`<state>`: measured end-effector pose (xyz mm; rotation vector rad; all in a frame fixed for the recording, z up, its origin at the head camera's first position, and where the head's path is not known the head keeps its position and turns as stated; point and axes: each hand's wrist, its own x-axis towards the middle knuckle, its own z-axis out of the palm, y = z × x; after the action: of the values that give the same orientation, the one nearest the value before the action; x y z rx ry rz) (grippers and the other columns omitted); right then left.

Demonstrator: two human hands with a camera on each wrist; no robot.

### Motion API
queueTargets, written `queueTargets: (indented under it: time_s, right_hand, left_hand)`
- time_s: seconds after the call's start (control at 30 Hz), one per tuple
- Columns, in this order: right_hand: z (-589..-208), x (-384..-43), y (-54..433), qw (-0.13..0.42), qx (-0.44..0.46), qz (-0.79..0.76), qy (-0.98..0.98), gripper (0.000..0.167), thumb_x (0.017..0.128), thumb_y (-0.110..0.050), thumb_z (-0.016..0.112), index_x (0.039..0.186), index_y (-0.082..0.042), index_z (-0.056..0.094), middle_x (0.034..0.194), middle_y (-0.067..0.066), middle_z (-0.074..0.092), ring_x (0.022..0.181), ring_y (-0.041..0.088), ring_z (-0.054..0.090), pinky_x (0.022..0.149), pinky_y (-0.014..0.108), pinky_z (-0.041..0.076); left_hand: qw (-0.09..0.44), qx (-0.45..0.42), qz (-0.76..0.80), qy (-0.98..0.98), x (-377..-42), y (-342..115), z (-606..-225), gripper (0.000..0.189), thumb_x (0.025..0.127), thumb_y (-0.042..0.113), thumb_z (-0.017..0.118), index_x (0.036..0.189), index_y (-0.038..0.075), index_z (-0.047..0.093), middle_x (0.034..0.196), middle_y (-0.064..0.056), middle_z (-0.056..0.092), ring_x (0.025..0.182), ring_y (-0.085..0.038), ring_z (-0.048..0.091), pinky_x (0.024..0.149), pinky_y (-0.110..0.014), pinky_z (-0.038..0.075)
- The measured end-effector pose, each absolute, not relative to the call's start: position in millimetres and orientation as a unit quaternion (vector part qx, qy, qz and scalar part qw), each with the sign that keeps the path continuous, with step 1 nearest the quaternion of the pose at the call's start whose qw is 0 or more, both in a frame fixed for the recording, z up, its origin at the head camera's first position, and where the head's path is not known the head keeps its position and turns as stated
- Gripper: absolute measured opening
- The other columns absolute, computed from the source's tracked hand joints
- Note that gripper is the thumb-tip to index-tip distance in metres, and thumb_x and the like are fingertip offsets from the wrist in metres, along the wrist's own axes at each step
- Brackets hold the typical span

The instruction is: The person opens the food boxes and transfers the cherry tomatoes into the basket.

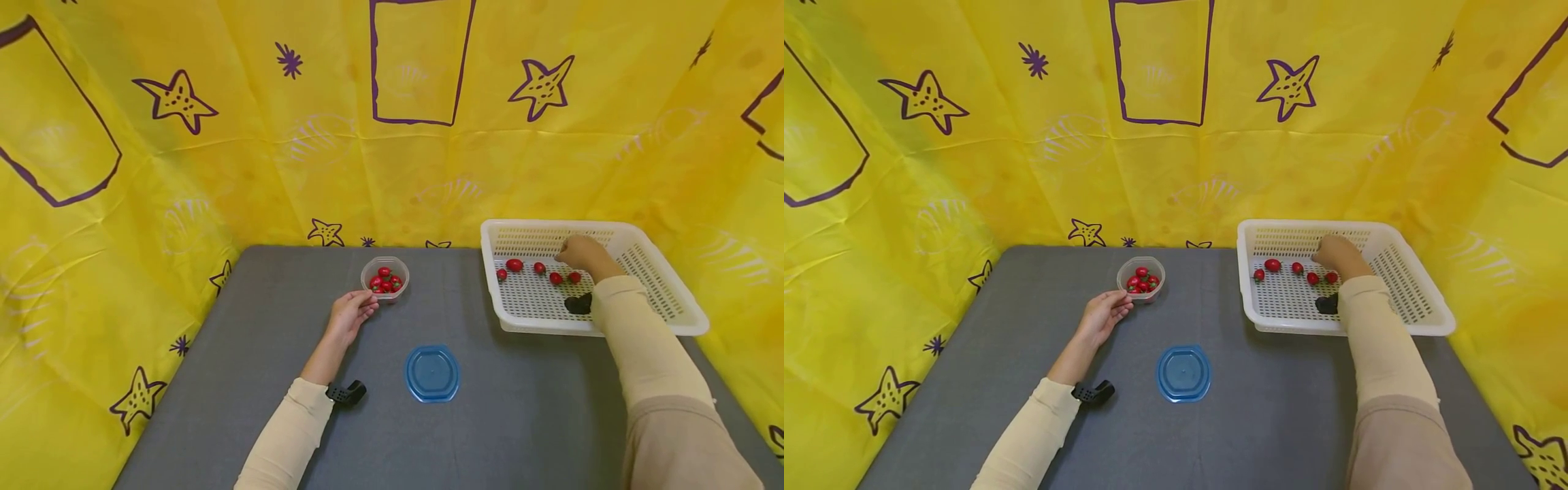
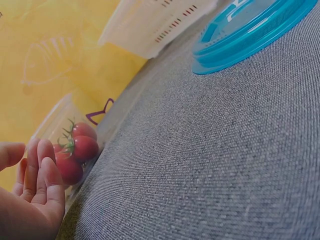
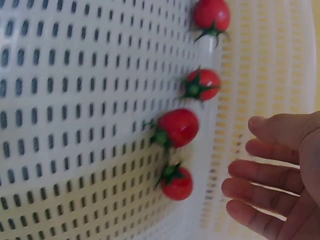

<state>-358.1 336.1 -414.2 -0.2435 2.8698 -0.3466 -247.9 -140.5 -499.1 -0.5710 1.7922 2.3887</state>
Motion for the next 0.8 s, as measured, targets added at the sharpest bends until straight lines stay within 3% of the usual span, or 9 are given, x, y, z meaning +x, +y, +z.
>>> queueTargets:
  time_s: [0.17, 0.37, 0.5, 0.8]
  right_hand:
    - [-401, -359, 316, 0.104, -0.095, -0.136, 0.981, 0.033, 0.095, -0.016, 0.055, 0.106, 0.014, 0.063, 0.105, 0.032, 0.065, 0.090, 0.043, 0.061, 0.080, 0.054, 0.050]
    - [-390, -363, 290, 0.077, -0.119, -0.147, 0.979, 0.033, 0.096, -0.018, 0.055, 0.108, 0.012, 0.064, 0.104, 0.031, 0.067, 0.080, 0.036, 0.063, 0.074, 0.050, 0.052]
    - [-382, -365, 271, 0.068, -0.129, -0.164, 0.976, 0.033, 0.096, -0.018, 0.056, 0.110, 0.011, 0.063, 0.108, 0.031, 0.065, 0.086, 0.038, 0.063, 0.079, 0.051, 0.052]
    - [-370, -366, 226, 0.033, -0.183, -0.175, 0.967, 0.029, 0.094, -0.016, 0.059, 0.106, 0.009, 0.065, 0.102, 0.027, 0.068, 0.088, 0.038, 0.063, 0.083, 0.051, 0.050]
  left_hand:
    - [0.049, -0.190, 0.784, 0.588, -248, -141, -499, 0.015, 0.096, 0.014, 0.060, 0.105, 0.002, 0.060, 0.076, 0.003, 0.068, 0.070, -0.008, 0.067, 0.070, -0.020, 0.054]
    - [0.050, -0.186, 0.785, 0.589, -248, -141, -499, 0.015, 0.096, 0.013, 0.059, 0.106, 0.002, 0.059, 0.076, 0.004, 0.068, 0.069, -0.008, 0.066, 0.069, -0.020, 0.054]
    - [0.049, -0.181, 0.789, 0.585, -249, -141, -500, 0.012, 0.096, 0.012, 0.059, 0.103, 0.002, 0.059, 0.074, 0.004, 0.068, 0.067, -0.007, 0.066, 0.067, -0.020, 0.054]
    - [0.046, -0.170, 0.795, 0.580, -251, -142, -504, 0.006, 0.096, 0.010, 0.057, 0.097, 0.004, 0.059, 0.070, 0.005, 0.068, 0.064, -0.006, 0.066, 0.063, -0.019, 0.053]
